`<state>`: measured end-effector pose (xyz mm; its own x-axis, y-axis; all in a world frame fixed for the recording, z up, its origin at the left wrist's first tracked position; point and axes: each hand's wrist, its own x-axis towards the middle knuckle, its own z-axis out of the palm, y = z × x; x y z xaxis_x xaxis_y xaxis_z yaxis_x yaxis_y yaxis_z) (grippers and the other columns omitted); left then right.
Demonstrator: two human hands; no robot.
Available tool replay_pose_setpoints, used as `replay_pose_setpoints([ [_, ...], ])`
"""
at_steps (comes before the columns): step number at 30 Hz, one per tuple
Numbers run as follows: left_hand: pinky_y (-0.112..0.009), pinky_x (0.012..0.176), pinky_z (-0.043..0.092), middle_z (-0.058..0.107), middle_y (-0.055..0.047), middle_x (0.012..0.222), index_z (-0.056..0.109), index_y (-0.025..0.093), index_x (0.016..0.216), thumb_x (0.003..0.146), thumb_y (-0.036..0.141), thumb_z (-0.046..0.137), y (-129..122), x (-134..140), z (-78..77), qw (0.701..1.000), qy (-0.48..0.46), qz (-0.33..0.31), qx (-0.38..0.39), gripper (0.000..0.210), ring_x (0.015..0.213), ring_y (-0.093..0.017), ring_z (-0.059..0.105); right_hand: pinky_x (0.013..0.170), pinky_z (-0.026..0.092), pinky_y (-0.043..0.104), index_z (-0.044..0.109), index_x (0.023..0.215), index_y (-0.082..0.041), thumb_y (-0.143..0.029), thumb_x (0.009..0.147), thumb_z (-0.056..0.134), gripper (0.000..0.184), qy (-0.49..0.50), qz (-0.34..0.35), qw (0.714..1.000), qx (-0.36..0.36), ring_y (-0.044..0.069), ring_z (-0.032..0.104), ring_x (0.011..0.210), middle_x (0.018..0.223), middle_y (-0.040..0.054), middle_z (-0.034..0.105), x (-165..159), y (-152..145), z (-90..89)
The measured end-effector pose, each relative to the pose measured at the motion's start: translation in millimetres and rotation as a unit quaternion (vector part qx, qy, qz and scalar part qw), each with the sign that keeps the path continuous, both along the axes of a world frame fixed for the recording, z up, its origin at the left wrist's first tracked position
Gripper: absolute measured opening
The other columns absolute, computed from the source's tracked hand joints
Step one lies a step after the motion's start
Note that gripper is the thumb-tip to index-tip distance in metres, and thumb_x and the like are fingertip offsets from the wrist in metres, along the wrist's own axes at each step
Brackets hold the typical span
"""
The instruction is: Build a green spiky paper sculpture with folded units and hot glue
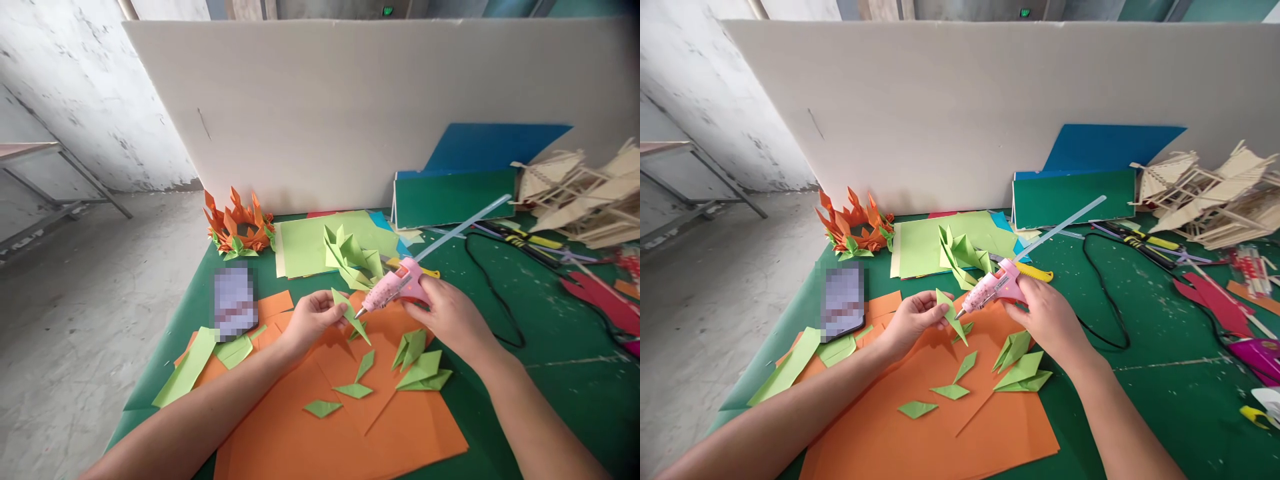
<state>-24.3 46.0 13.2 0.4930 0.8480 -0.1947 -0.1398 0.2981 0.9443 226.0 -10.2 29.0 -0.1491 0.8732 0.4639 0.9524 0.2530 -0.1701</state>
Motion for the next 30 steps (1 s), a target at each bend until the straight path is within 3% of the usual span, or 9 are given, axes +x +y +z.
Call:
replay_pose_setpoints([
  [10, -0.023, 0.062, 0.047, 0.066, -0.001, 0.072, 0.07, 0.014, 0.09, 0.067, 0.042, 0.081, 0.3, 0.3, -2.2, 1.0, -0.005, 0.018, -0.014, 0.038, 0.059, -0.009, 0.058, 0.056, 0.044, 0.031, 0.056, 0.101, -0.018, -0.044, 0.095, 0.043, 0.029, 0.021, 0.007, 1.0, -0.021, 0.025, 0.063, 0.071, 0.078, 0.0083, 0.065, -0.3, -0.6, 2.2],
  [19, -0.024, 0.065, 0.048, 0.065, -0.001, 0.075, 0.07, 0.014, 0.088, 0.066, 0.043, 0.081, 1.1, 0.0, 0.1, 0.999, -0.004, 0.038, -0.012, 0.038, 0.06, -0.009, 0.057, 0.054, 0.043, 0.03, 0.053, 0.087, -0.022, -0.041, 0.093, 0.047, 0.021, 0.024, 0.009, 0.999, -0.023, 0.024, 0.062, 0.068, 0.072, 0.0063, 0.063, 0.8, -1.9, 5.2],
  [30, -0.023, 0.068, 0.048, 0.065, -0.001, 0.076, 0.069, 0.014, 0.089, 0.068, 0.043, 0.08, 5.1, -2.5, -2.5, 0.998, -0.01, 0.062, -0.012, 0.037, 0.063, -0.009, 0.057, 0.055, 0.044, 0.031, 0.055, 0.096, -0.02, -0.037, 0.094, 0.047, 0.019, 0.014, 0.018, 1.0, -0.021, 0.025, 0.064, 0.074, 0.079, 0.0084, 0.065, 3.0, -2.4, 4.8],
])
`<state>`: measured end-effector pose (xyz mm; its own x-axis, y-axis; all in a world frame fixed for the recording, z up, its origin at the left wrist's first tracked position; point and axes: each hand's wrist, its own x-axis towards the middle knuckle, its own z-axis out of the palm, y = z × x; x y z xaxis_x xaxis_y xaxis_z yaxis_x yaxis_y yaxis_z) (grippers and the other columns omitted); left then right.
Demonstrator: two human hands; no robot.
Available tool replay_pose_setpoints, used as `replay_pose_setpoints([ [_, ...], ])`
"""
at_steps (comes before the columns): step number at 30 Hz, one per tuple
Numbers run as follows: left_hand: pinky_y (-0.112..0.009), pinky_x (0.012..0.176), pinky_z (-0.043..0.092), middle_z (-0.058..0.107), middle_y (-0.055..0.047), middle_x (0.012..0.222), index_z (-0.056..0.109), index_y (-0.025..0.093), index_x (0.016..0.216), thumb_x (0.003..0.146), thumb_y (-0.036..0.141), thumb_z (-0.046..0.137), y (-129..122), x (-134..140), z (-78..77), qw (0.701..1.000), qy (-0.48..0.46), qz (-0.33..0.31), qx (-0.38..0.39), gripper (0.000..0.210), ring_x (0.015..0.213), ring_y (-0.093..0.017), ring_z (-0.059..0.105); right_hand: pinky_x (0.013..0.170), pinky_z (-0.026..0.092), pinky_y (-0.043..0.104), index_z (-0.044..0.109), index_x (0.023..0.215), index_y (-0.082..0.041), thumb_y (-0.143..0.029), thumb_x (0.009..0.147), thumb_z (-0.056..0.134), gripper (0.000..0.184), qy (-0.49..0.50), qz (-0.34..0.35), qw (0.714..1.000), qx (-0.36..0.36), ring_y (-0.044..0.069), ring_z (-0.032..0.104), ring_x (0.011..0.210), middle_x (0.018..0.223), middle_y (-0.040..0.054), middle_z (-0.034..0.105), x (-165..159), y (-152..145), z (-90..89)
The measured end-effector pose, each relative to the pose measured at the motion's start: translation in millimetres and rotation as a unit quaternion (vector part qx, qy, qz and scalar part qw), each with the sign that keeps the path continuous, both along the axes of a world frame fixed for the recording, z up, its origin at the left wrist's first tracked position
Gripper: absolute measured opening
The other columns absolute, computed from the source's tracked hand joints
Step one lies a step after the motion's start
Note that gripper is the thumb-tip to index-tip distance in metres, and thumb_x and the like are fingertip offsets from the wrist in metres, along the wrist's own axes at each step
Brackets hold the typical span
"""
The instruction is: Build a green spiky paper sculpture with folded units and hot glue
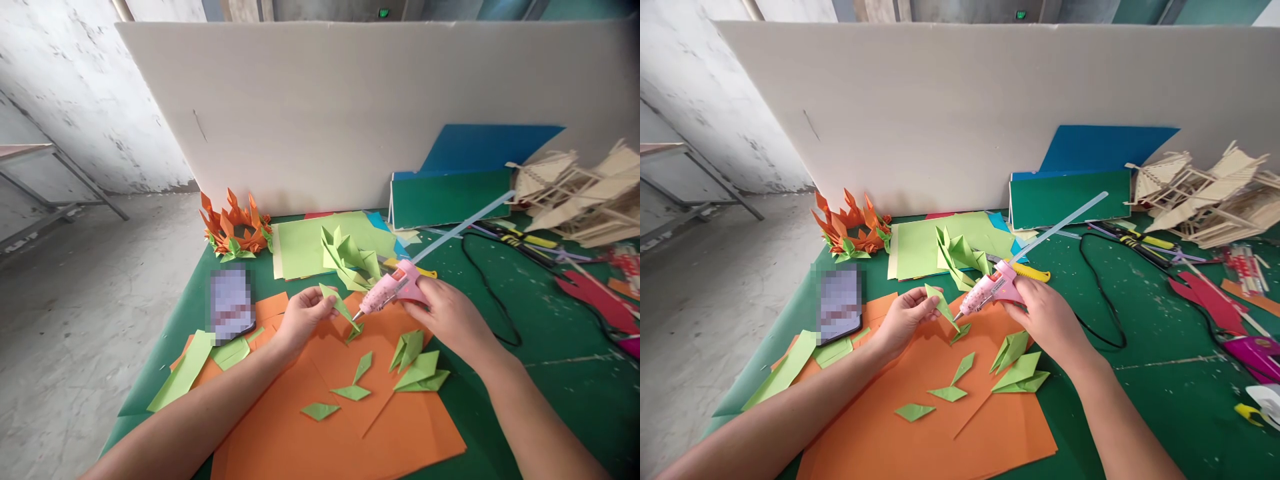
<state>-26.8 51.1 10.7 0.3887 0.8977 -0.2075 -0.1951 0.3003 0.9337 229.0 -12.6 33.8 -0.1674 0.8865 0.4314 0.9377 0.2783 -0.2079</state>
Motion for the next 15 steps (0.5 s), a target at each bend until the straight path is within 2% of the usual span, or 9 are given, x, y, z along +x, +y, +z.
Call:
replay_pose_setpoints([
  [4, -0.024, 0.07, 0.049, 0.067, -0.003, 0.08, 0.069, 0.015, 0.088, 0.07, 0.043, 0.078, 0.7, -0.9, -2.7, 1.0, -0.001, 0.003, 0.012, 0.035, 0.065, -0.01, 0.058, 0.055, 0.044, 0.031, 0.055, 0.098, -0.02, -0.037, 0.094, 0.047, 0.019, 0.002, -0.002, 1.0, -0.004, 0.025, 0.064, 0.072, 0.077, 0.0076, 0.065, 0.0, 0.1, 0.1],
  [9, -0.025, 0.073, 0.049, 0.067, -0.001, 0.079, 0.07, 0.016, 0.089, 0.069, 0.043, 0.079, 1.2, -1.8, -3.5, 1.0, 0.001, 0.02, 0.011, 0.034, 0.066, -0.01, 0.06, 0.052, 0.041, 0.031, 0.054, 0.091, -0.022, -0.04, 0.094, 0.046, 0.021, -0.012, -0.002, 1.0, 0.009, 0.024, 0.061, 0.066, 0.071, 0.006, 0.061, 0.8, 0.3, 0.1],
  [15, -0.024, 0.073, 0.049, 0.065, -0.001, 0.076, 0.069, 0.016, 0.085, 0.068, 0.043, 0.08, 1.5, -1.8, -3.9, 0.999, 0.007, 0.033, 0.014, 0.034, 0.065, -0.01, 0.06, 0.051, 0.039, 0.03, 0.055, 0.092, -0.021, -0.044, 0.095, 0.041, 0.027, -0.019, -0.012, 1.0, 0.005, 0.023, 0.059, 0.064, 0.069, 0.0058, 0.059, 2.7, 1.0, -0.1],
])
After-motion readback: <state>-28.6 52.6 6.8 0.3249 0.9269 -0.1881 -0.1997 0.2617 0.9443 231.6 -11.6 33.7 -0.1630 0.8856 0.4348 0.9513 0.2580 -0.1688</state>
